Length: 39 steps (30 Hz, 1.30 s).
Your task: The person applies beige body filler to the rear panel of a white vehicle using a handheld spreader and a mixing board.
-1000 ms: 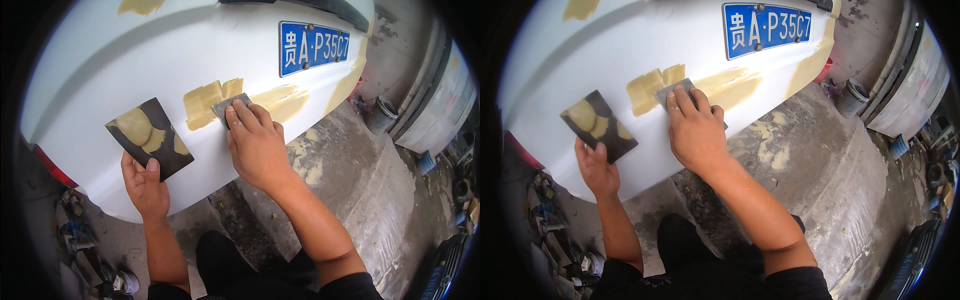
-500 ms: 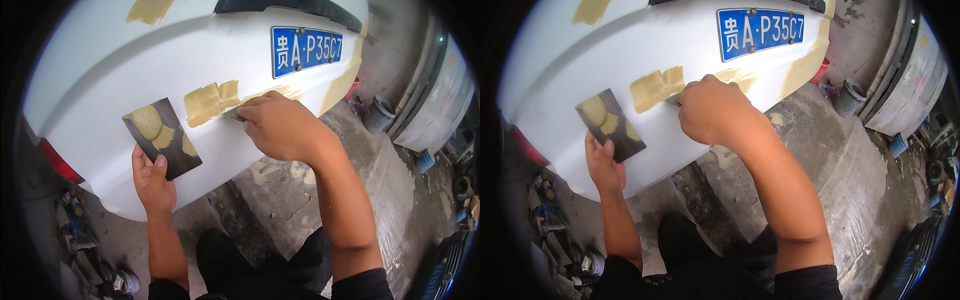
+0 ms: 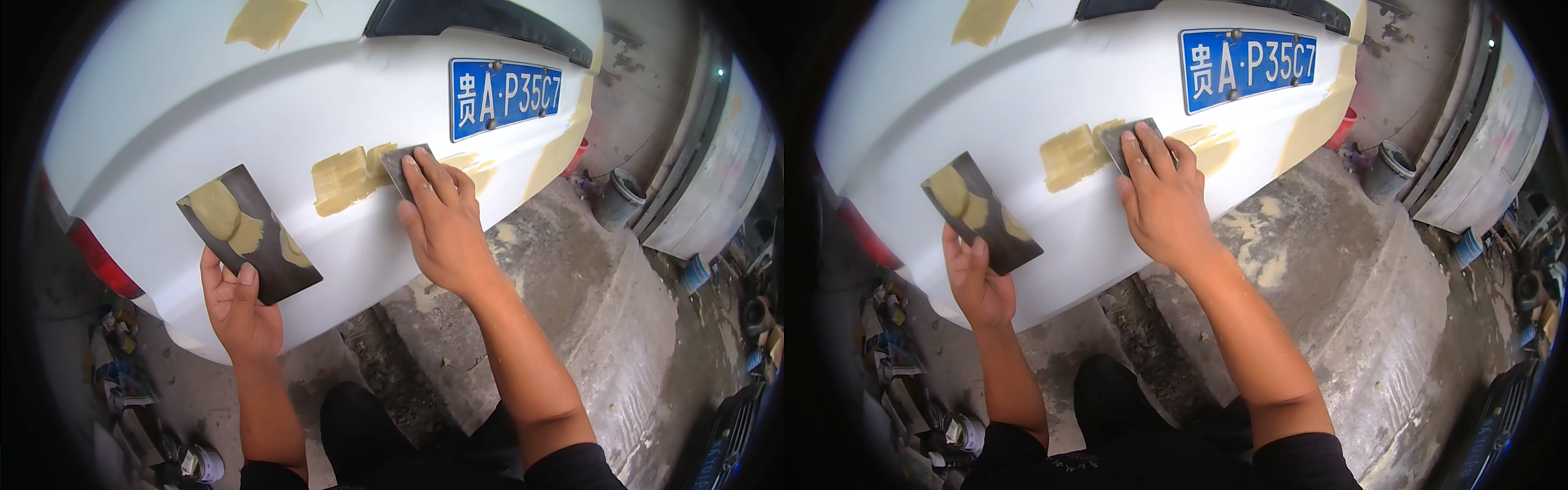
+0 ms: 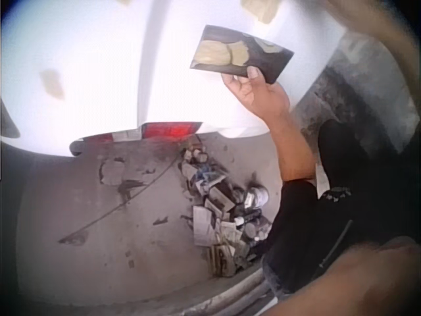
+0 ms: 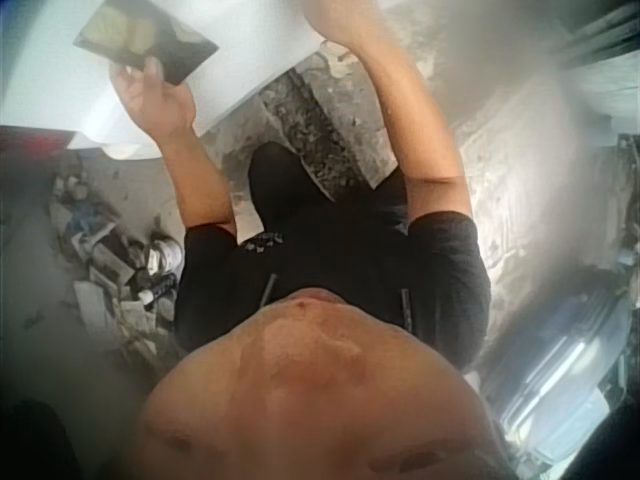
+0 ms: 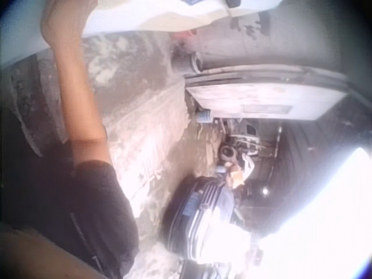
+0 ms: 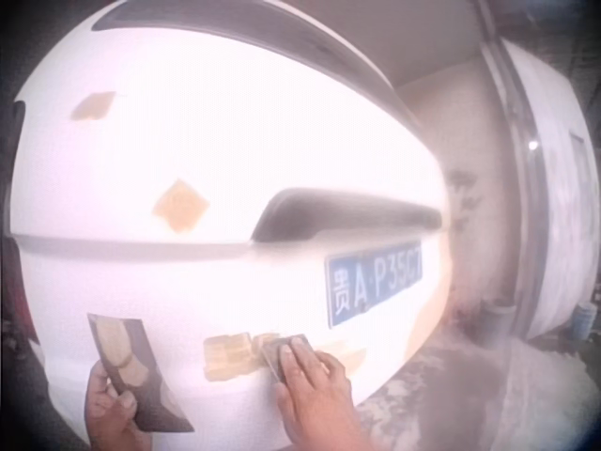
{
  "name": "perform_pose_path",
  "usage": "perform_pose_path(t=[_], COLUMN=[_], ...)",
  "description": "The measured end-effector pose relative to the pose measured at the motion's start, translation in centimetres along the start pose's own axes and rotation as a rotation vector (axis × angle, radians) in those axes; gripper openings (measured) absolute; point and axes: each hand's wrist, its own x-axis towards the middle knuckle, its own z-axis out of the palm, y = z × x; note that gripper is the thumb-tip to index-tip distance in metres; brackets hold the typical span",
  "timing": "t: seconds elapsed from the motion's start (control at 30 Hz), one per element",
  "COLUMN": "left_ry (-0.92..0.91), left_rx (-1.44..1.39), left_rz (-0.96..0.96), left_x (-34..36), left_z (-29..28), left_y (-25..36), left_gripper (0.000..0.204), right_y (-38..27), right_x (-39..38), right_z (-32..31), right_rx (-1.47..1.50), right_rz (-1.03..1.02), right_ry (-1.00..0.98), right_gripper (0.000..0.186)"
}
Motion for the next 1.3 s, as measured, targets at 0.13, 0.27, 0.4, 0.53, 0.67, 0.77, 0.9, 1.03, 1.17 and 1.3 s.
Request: perform_pose_path(t=[0.13,0.27,0.4,0.53,0.67,0.77,0.9,1.03,1.17,1.3], left_ry=[0.081,0.084,0.08,0.08,0.064,0.076,0.069,0.06,0.054,0.061], left_rx=[0.048,0.058,0.066,0.074,0.088,0.085,0.084,0.089,0.092,0.114], left_rz=[0.01,0.008,0.021,0.052,0.036,0.03,0.01,0.012,0.012,0.018], left_x=[0.4,0.1,-0.1,-0.1,0.0,0.0,0.2,0.1,0.0,-0.2], left_z=[-2.0,-1.9,-2.2,-2.3,-1.8,-1.9,-2.5,-2.7,-2.7,-2.6], left_y=[-1.1,-1.3,-1.7,-2.0,-1.6,-1.9,-1.8,-2.0,-2.2,-1.9], left_gripper=[0.053,0.052,0.053,0.053,0.053,0.053,0.054,0.055,0.054,0.051], right_y=[-0.2,-1.6,-2.1,-2.7,-3.3,-3.2,-2.3,-1.5,-3.0,-5.0], right_x=[2.0,0.5,-0.3,0.5,3.0,4.1,3.6,2.4,1.8,1.8], right_z=[2.1,3.3,2.4,0.2,-2.3,-3.4,-4.9,-3.4,-1.3,-1.4], right_rx=[-0.111,-0.124,-0.183,-0.23,-0.279,-0.298,-0.224,-0.147,-0.223,-0.315], right_rz=[0.008,0.048,0.02,0.063,0.092,0.096,0.092,0.068,0.058,0.065], right_ry=[0.037,-0.026,-0.11,-0.328,-0.578,-0.699,-0.628,-0.302,-0.343,-0.496], right_gripper=[0.048,0.046,0.044,0.043,0.041,0.041,0.042,0.041,0.041,0.039])
